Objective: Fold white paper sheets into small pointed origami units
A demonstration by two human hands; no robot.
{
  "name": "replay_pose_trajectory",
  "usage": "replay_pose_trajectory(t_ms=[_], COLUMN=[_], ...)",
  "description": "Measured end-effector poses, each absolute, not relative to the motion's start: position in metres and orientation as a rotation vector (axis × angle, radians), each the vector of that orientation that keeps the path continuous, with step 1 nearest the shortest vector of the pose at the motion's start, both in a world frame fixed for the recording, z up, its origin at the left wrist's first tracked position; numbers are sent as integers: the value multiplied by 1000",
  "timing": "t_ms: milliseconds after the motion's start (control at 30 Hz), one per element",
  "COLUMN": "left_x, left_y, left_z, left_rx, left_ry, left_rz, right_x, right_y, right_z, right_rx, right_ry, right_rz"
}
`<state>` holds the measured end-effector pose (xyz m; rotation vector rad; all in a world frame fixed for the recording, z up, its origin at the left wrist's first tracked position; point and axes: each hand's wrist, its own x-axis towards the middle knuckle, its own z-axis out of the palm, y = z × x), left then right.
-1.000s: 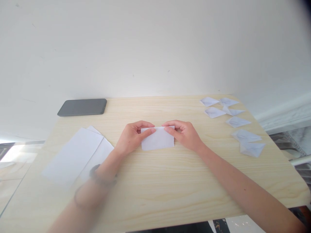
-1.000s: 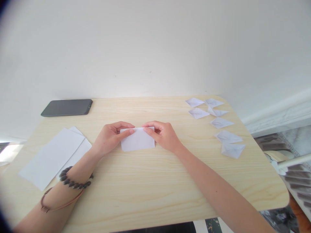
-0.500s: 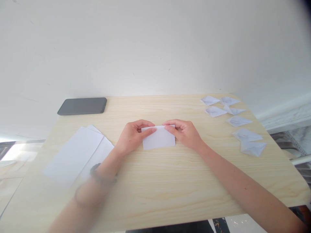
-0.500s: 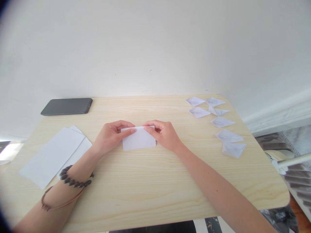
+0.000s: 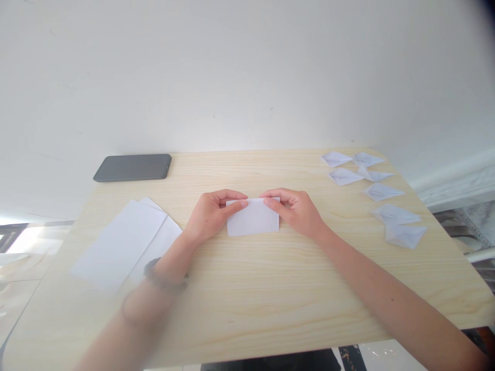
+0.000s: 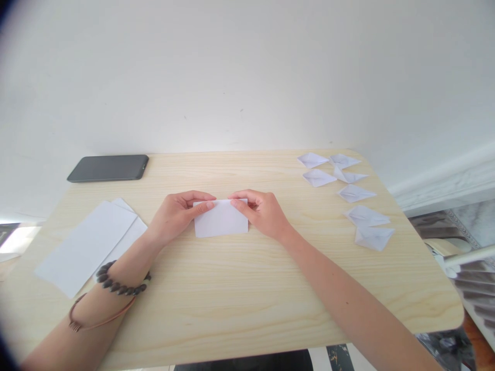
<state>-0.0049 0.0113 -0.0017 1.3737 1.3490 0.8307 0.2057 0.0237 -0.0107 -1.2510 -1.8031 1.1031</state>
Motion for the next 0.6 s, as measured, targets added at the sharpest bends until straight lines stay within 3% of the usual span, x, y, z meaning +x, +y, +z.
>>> replay_pose_trajectory(t_ms=[600], left_x=[-1], left_y=[10], left_z=[2], left_rx=[1271], left_ry=[1363], left_rz=[866], right_x=[206], right_y=[22], right_z=[-9], right_rx=[-1188], right_ry=[-1839], right_rz=[1053])
